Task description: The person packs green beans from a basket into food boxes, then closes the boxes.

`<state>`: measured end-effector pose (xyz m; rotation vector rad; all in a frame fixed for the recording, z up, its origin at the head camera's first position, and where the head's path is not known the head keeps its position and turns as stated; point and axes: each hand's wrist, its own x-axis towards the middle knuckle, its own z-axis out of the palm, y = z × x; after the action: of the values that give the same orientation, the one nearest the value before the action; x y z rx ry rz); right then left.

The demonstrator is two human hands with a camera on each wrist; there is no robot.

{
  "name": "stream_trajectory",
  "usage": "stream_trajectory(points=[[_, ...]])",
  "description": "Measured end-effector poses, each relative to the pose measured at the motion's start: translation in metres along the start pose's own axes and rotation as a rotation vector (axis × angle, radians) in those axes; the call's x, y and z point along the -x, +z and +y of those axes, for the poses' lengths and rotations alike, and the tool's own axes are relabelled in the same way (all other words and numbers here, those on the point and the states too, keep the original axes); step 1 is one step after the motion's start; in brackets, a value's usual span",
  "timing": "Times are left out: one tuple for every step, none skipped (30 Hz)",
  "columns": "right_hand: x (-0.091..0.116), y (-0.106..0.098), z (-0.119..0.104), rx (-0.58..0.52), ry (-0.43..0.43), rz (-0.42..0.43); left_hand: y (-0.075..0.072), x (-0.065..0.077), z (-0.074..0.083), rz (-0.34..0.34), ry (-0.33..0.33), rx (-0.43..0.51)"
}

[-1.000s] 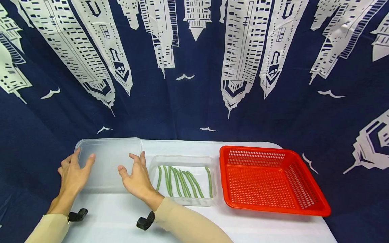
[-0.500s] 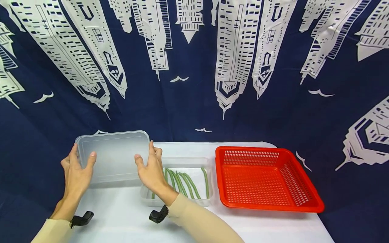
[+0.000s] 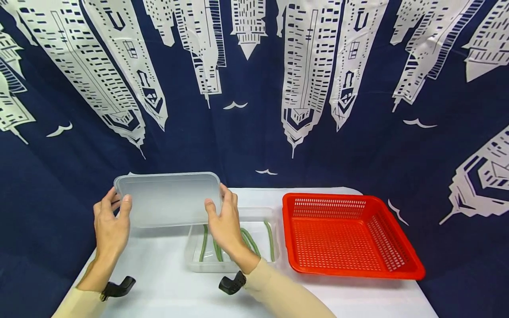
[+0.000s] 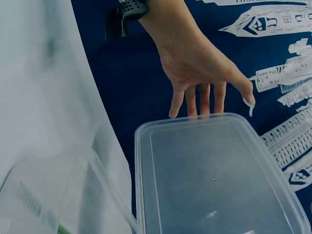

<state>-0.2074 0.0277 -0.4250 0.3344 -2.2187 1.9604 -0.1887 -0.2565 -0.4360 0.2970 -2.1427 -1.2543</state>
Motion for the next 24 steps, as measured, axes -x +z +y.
stream_trajectory(points=[[0.0,-0.005,0.001,-0.007,0.003,-0.004,0.001,0.001,0.002,-0.006,0.004,0.011],[0.001,-0.01,0.002,-0.013,0.0,-0.006,0.003,0.002,0.004,-0.014,0.009,0.019],[0.002,-0.014,0.003,-0.016,-0.003,-0.008,0.004,0.004,0.005,-0.021,0.016,0.023],[0.002,-0.019,0.004,-0.022,-0.002,-0.007,0.005,0.005,0.007,-0.027,0.026,0.027],[0.003,-0.023,0.005,-0.022,0.002,-0.005,0.007,0.006,0.009,-0.036,0.036,0.035],[0.004,-0.027,0.007,-0.022,0.003,-0.004,0.008,0.007,0.01,-0.046,0.047,0.045],[0.005,-0.03,0.008,-0.013,0.004,0.002,0.01,0.009,0.012,-0.057,0.057,0.055],[0.007,-0.034,0.009,-0.004,0.007,0.009,0.011,0.01,0.013,-0.067,0.066,0.064],[0.008,-0.038,0.01,0.003,0.014,0.014,0.013,0.011,0.013,-0.075,0.07,0.075],[0.009,-0.041,0.011,0.01,0.023,0.019,0.014,0.011,0.014,-0.084,0.073,0.083],[0.01,-0.044,0.012,0.014,0.029,0.022,0.015,0.012,0.014,-0.092,0.074,0.089],[0.01,-0.046,0.013,0.014,0.029,0.024,0.016,0.012,0.014,-0.101,0.073,0.095],[0.011,-0.049,0.013,0.013,0.032,0.029,0.017,0.013,0.014,-0.11,0.071,0.1],[0.012,-0.052,0.014,0.008,0.033,0.031,0.018,0.014,0.014,-0.12,0.068,0.105],[0.013,-0.054,0.014,0.001,0.035,0.033,0.018,0.014,0.014,-0.129,0.064,0.107],[0.013,-0.056,0.014,-0.009,0.037,0.033,0.019,0.015,0.014,-0.138,0.063,0.106],[0.014,-0.059,0.014,-0.014,0.039,0.035,0.019,0.016,0.015,-0.147,0.064,0.106],[0.015,-0.061,0.014,-0.017,0.042,0.036,0.019,0.016,0.015,-0.154,0.064,0.105],[0.016,-0.063,0.015,-0.014,0.052,0.041,0.019,0.017,0.016,-0.161,0.065,0.105],[0.017,-0.064,0.015,-0.01,0.057,0.044,0.019,0.018,0.015,-0.167,0.064,0.097],[0.018,-0.066,0.015,-0.009,0.062,0.049,0.019,0.019,0.016,-0.169,0.063,0.092],[0.018,-0.068,0.015,-0.005,0.062,0.052,0.019,0.02,0.017,-0.17,0.062,0.082],[0.019,-0.069,0.016,0.001,0.067,0.058,0.019,0.021,0.017,-0.17,0.062,0.073],[0.02,-0.071,0.016,0.001,0.07,0.063,0.019,0.022,0.018,-0.168,0.06,0.063]])
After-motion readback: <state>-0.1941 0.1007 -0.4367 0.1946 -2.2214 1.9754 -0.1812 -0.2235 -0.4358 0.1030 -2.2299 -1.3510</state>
